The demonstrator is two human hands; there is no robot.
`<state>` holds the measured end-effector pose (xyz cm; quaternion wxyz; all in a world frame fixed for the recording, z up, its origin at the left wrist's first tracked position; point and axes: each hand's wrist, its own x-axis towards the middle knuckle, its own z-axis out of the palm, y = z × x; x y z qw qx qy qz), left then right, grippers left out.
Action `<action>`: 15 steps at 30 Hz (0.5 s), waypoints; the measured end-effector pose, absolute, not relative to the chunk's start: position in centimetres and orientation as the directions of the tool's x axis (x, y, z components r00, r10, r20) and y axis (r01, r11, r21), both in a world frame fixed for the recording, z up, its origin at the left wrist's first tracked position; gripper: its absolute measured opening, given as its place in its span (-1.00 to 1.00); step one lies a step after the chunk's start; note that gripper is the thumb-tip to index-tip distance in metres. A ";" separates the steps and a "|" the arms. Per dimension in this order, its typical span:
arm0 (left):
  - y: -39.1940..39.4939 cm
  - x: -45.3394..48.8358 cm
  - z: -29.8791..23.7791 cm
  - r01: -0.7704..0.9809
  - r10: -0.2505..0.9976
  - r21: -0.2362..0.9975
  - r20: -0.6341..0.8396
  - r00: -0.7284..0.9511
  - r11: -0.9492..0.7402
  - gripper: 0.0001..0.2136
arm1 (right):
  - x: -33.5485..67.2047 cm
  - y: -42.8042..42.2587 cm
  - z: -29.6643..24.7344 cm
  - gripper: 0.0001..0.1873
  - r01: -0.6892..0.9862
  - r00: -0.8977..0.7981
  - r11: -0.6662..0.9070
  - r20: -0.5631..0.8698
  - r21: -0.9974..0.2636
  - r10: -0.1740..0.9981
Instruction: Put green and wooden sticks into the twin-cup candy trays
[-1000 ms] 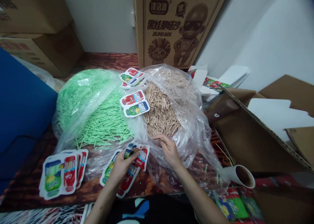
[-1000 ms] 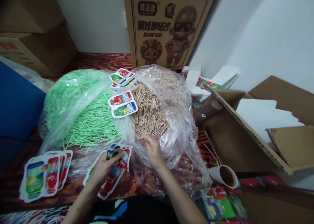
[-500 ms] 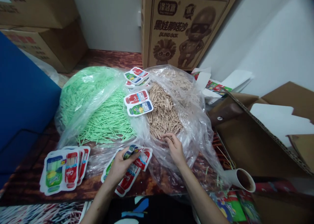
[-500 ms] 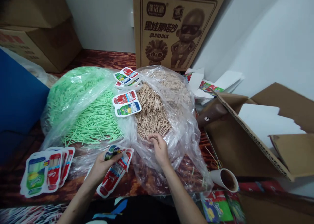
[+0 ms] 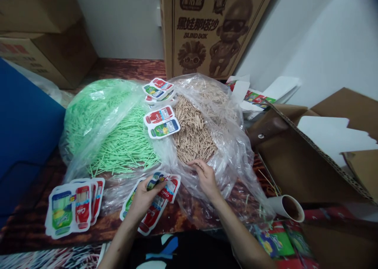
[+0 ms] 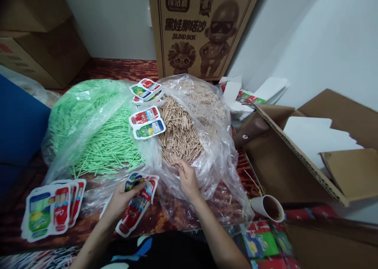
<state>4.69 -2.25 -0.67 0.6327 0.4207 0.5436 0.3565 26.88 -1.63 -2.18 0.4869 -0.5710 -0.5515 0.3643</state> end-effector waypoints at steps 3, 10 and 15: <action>-2.2 4.7 -0.6 -0.009 0.909 0.919 -0.389 0.152 0.395 -0.75 | 26.1 -1.5 -1.5 -0.80 0.285 0.063 0.109 0.132 -0.953 0.989; -2.4 4.2 -1.1 -0.022 0.916 0.925 -0.371 0.152 0.379 -0.74 | 24.4 -1.2 -0.9 -0.79 0.270 -0.054 0.174 0.166 -0.947 0.985; -2.6 3.8 -1.4 -0.043 0.924 0.932 -0.351 0.154 0.361 -0.79 | 23.3 -0.9 -0.4 -0.78 0.293 -0.128 0.196 0.165 -0.936 0.978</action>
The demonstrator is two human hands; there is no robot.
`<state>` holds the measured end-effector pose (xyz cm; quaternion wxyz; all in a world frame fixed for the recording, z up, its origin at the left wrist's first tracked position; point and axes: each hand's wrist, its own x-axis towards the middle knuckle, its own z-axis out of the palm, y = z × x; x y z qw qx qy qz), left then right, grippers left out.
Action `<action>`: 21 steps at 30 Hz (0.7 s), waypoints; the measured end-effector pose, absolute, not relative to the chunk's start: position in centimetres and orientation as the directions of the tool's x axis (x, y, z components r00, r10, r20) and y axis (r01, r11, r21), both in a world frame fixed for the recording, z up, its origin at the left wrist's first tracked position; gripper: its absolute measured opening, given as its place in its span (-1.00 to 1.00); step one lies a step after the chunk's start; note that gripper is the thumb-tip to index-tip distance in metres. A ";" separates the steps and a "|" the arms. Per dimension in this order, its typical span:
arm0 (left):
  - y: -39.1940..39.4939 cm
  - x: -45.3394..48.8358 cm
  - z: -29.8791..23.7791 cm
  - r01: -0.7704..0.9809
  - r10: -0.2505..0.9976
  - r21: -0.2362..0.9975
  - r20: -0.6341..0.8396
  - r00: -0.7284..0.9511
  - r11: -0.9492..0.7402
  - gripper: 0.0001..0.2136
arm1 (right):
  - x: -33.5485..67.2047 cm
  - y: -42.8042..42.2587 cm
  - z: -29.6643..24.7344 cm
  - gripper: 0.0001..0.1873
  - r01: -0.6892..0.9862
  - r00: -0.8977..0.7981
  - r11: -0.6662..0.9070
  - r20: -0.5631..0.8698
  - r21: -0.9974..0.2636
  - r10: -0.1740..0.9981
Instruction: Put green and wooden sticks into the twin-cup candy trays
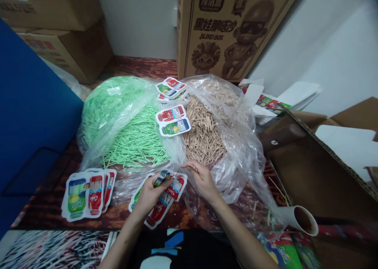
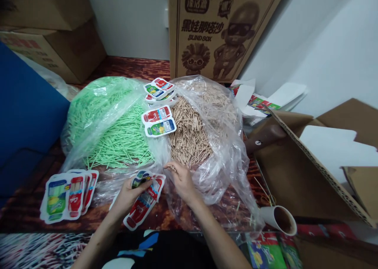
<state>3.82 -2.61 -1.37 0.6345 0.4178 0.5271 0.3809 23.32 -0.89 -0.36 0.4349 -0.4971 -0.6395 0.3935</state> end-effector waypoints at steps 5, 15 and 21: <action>-2.6 3.5 -1.3 -0.073 0.931 0.937 -0.328 0.162 0.343 -0.81 | 22.2 -0.6 0.1 -0.78 0.289 -0.177 0.205 0.158 -0.935 0.971; -2.5 3.2 -1.2 -0.060 0.937 0.945 -0.308 0.164 0.321 -0.84 | 21.9 -0.8 0.3 -0.78 0.276 -0.234 0.223 0.160 -0.935 0.959; -2.4 3.7 -0.7 -0.057 0.936 0.946 -0.307 0.173 0.320 -0.85 | 22.2 -0.9 0.4 -0.77 0.261 -0.230 0.215 0.156 -0.941 0.961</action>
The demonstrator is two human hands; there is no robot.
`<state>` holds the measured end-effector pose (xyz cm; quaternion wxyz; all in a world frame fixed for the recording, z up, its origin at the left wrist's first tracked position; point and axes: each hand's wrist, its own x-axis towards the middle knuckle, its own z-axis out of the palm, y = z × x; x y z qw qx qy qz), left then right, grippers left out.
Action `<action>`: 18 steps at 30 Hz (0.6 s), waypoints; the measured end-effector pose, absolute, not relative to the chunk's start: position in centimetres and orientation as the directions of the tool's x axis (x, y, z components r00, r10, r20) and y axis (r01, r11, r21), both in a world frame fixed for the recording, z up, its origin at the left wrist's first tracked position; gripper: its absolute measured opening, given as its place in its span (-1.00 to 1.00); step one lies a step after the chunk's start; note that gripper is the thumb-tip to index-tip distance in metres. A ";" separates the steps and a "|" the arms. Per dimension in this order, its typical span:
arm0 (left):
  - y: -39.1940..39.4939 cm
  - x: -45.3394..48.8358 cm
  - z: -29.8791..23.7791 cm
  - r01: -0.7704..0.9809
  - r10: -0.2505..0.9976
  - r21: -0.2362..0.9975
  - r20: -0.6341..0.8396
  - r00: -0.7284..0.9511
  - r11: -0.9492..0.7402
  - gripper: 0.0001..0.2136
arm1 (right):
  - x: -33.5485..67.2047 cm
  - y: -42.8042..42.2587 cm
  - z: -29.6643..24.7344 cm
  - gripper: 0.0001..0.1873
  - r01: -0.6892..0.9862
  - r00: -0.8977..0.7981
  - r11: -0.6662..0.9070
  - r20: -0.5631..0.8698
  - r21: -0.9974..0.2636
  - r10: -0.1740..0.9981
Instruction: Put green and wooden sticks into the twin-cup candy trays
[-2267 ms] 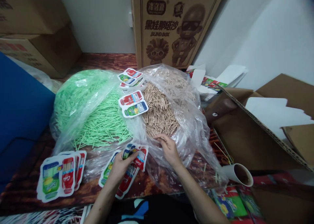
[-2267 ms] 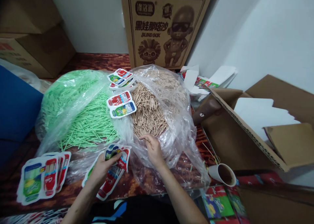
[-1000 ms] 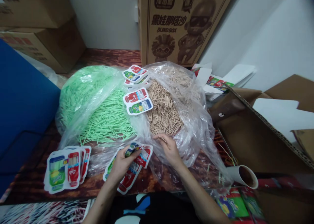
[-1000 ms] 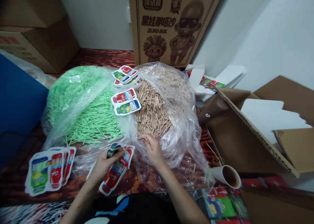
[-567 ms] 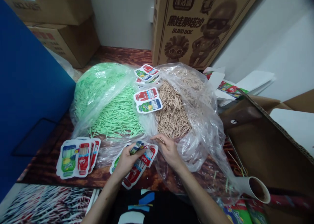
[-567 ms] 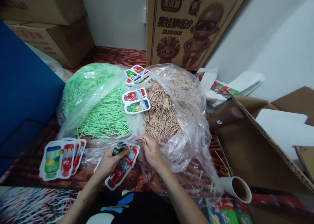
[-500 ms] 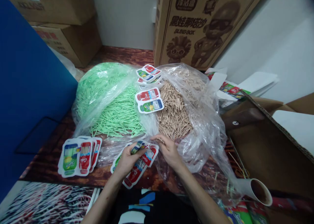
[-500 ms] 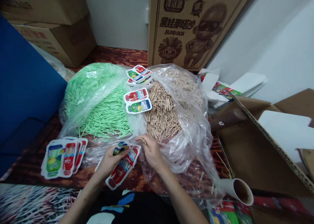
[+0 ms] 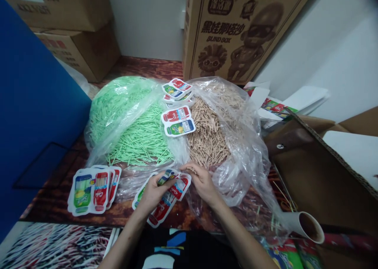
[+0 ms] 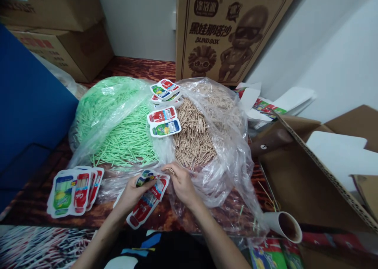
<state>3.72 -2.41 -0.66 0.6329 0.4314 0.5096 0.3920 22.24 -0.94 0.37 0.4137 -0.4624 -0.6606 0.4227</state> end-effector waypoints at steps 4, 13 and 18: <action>-2.4 4.1 -0.4 -0.035 0.929 0.939 -0.332 0.163 0.342 -0.81 | 22.5 -1.0 0.5 -0.78 0.268 -0.221 0.212 0.154 -0.940 0.963; -2.2 4.6 -0.4 -0.027 0.930 0.938 -0.337 0.143 0.344 -0.82 | 22.9 -0.8 0.6 -0.77 0.256 -0.196 0.185 0.137 -0.949 0.971; -2.2 4.6 -0.2 -0.035 0.924 0.932 -0.351 0.153 0.361 -0.81 | 23.2 -0.7 0.5 -0.76 0.269 -0.188 0.175 0.126 -0.947 0.974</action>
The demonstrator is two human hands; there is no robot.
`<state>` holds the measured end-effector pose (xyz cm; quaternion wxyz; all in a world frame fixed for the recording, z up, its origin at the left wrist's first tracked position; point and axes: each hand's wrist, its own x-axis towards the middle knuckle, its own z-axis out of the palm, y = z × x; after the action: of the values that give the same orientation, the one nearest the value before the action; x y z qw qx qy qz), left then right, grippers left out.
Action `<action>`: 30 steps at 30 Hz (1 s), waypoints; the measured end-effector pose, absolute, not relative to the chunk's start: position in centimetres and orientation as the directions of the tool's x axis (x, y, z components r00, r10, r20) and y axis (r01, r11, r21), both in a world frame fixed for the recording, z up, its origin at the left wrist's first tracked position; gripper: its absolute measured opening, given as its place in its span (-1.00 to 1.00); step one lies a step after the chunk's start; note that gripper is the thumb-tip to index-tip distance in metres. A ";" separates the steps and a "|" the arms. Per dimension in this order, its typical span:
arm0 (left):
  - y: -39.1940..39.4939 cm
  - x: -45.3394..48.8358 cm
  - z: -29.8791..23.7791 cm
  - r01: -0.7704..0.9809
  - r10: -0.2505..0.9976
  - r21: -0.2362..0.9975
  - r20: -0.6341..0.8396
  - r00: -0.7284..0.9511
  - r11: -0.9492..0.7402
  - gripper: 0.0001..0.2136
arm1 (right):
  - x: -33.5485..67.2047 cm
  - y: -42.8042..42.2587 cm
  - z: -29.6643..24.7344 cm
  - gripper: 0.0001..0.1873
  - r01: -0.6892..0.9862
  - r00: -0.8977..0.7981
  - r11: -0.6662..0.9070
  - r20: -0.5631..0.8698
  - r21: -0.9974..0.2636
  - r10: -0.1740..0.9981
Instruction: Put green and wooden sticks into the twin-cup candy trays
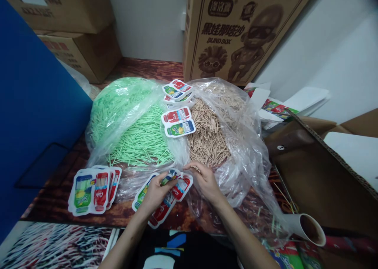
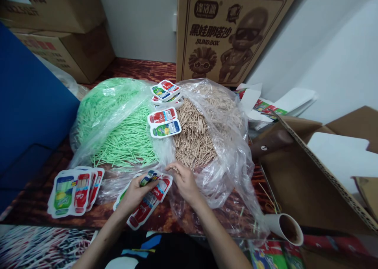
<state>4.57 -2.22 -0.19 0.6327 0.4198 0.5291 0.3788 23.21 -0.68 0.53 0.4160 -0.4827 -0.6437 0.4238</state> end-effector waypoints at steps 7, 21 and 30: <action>-2.2 4.5 0.0 0.010 0.929 0.942 -0.332 0.165 0.335 -0.83 | 23.1 -0.4 1.2 -0.81 0.164 -0.152 0.105 0.080 -0.981 0.985; -2.3 4.6 -0.9 -0.087 0.933 0.931 -0.349 0.088 0.356 -0.78 | 21.5 0.6 2.5 -0.85 -0.598 -0.133 -0.317 -0.298 -0.736 0.945; -2.1 4.5 -1.5 -0.125 0.947 0.939 -0.319 0.028 0.320 -0.78 | 21.3 -0.3 2.8 -0.77 -0.148 -0.305 -0.266 -0.212 -0.952 0.928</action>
<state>4.51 -2.14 -1.49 0.6072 0.3813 0.5395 0.4414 21.34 -0.28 2.83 0.4022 -0.4310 -0.4528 0.6689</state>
